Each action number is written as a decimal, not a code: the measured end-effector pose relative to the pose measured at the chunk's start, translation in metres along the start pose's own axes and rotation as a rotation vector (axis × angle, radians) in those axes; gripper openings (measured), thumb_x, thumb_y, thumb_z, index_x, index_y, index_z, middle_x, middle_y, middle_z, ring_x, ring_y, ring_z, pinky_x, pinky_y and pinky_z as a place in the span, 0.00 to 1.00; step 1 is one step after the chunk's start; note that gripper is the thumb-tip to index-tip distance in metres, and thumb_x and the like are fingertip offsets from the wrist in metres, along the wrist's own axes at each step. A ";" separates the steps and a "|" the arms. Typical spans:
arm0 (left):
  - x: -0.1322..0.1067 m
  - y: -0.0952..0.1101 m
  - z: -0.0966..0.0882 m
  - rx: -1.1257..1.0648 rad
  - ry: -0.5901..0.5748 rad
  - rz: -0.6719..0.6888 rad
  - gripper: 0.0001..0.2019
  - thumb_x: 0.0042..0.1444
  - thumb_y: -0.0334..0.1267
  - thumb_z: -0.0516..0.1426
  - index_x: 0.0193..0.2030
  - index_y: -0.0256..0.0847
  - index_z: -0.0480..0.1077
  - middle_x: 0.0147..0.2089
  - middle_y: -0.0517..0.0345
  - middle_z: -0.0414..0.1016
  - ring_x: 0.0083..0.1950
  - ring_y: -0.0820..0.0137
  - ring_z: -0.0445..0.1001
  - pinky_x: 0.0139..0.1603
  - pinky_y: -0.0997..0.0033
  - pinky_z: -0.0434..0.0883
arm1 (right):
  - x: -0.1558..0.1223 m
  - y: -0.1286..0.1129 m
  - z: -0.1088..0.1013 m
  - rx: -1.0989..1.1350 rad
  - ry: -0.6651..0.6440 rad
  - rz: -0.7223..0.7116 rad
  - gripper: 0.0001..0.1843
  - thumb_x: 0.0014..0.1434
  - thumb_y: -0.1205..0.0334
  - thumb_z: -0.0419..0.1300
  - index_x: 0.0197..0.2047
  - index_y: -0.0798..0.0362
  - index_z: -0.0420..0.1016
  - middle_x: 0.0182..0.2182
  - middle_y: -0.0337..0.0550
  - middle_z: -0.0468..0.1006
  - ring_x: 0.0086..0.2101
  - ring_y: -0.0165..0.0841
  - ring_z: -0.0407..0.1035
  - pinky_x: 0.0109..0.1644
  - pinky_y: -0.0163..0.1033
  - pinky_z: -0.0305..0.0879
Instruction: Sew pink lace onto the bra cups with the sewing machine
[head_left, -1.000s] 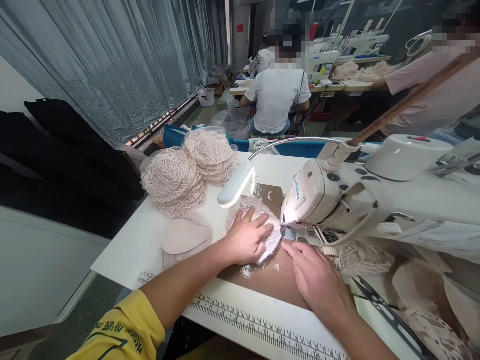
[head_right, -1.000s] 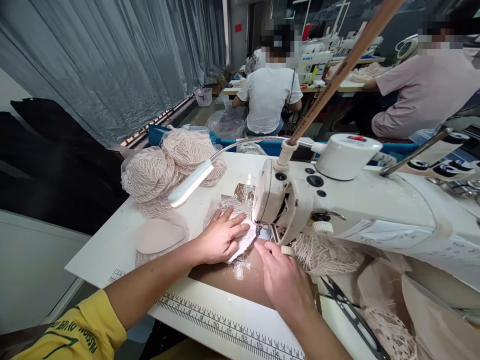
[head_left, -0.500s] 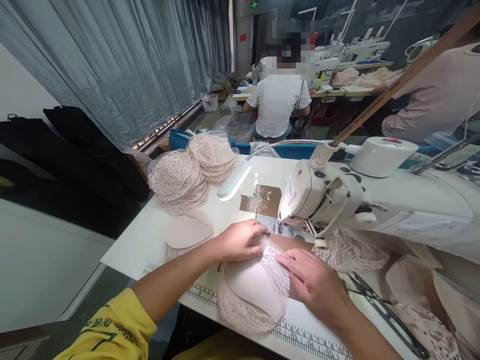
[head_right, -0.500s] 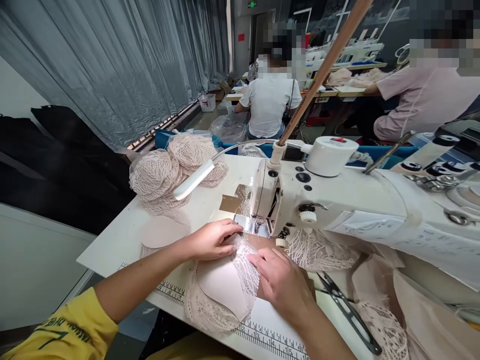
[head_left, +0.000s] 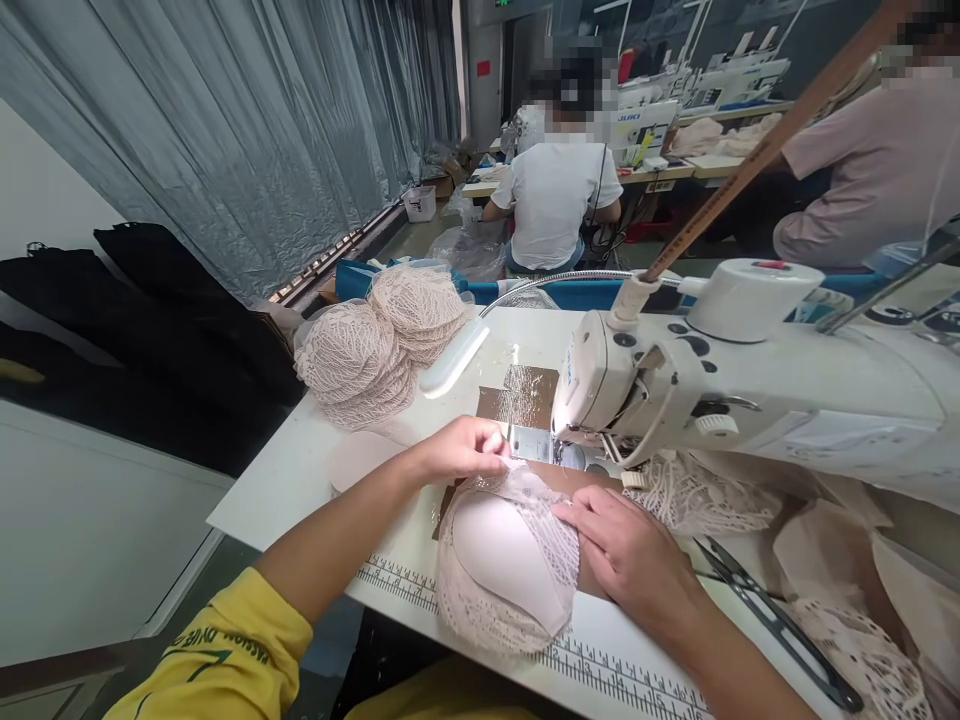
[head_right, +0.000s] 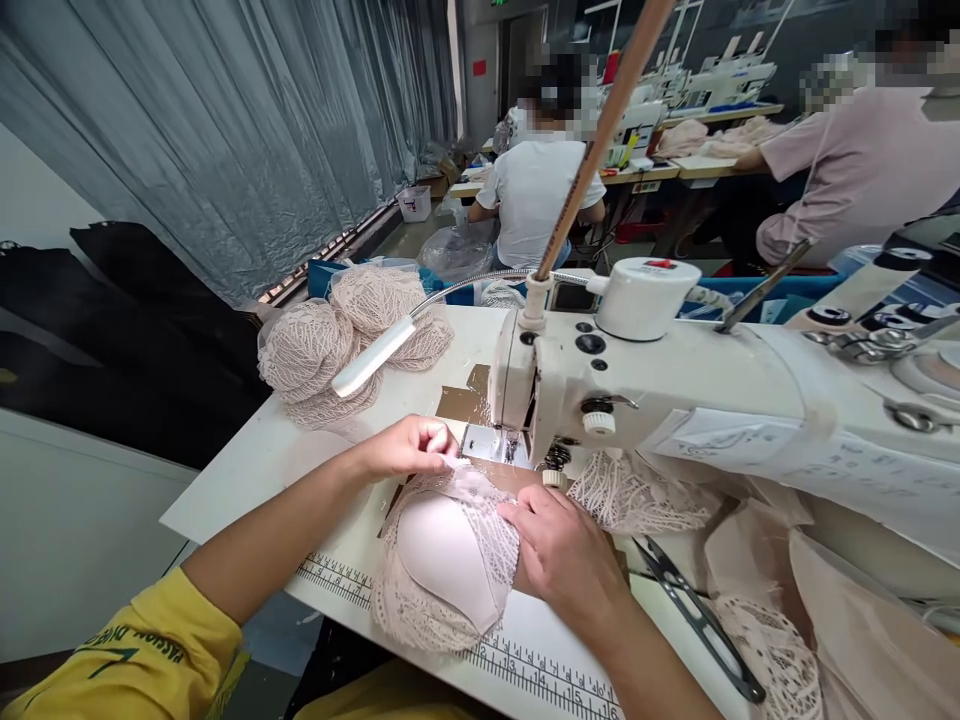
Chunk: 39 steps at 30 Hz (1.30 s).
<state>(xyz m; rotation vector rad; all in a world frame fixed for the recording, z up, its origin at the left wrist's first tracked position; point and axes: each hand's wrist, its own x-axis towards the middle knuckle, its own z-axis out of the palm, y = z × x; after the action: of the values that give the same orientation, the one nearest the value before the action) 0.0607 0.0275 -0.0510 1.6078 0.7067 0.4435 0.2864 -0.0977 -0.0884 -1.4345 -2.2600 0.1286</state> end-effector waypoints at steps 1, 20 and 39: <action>-0.003 0.002 -0.002 0.008 0.077 0.017 0.20 0.48 0.41 0.62 0.22 0.39 0.51 0.27 0.62 0.64 0.27 0.78 0.62 0.28 0.76 0.61 | 0.000 0.000 0.000 -0.002 -0.002 0.000 0.21 0.55 0.76 0.47 0.41 0.48 0.77 0.30 0.42 0.72 0.30 0.32 0.65 0.32 0.35 0.62; -0.009 0.005 0.059 1.028 -0.062 0.318 0.19 0.57 0.34 0.54 0.55 0.31 0.68 0.58 0.41 0.69 0.58 0.57 0.68 0.57 0.58 0.69 | 0.000 0.000 0.005 -0.257 0.067 0.056 0.24 0.53 0.75 0.48 0.47 0.52 0.77 0.29 0.42 0.75 0.29 0.34 0.67 0.30 0.37 0.59; 0.025 -0.014 0.025 1.136 -0.223 0.458 0.24 0.59 0.36 0.50 0.61 0.27 0.63 0.65 0.39 0.61 0.63 0.56 0.63 0.60 0.58 0.65 | 0.011 -0.010 0.008 -0.344 0.026 0.206 0.22 0.58 0.74 0.50 0.50 0.50 0.77 0.29 0.41 0.75 0.28 0.33 0.67 0.29 0.37 0.58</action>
<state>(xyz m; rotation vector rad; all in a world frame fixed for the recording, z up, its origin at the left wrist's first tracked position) 0.0930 0.0263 -0.0713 2.8678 0.4023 0.1532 0.2712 -0.0911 -0.0889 -1.8310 -2.1832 -0.2247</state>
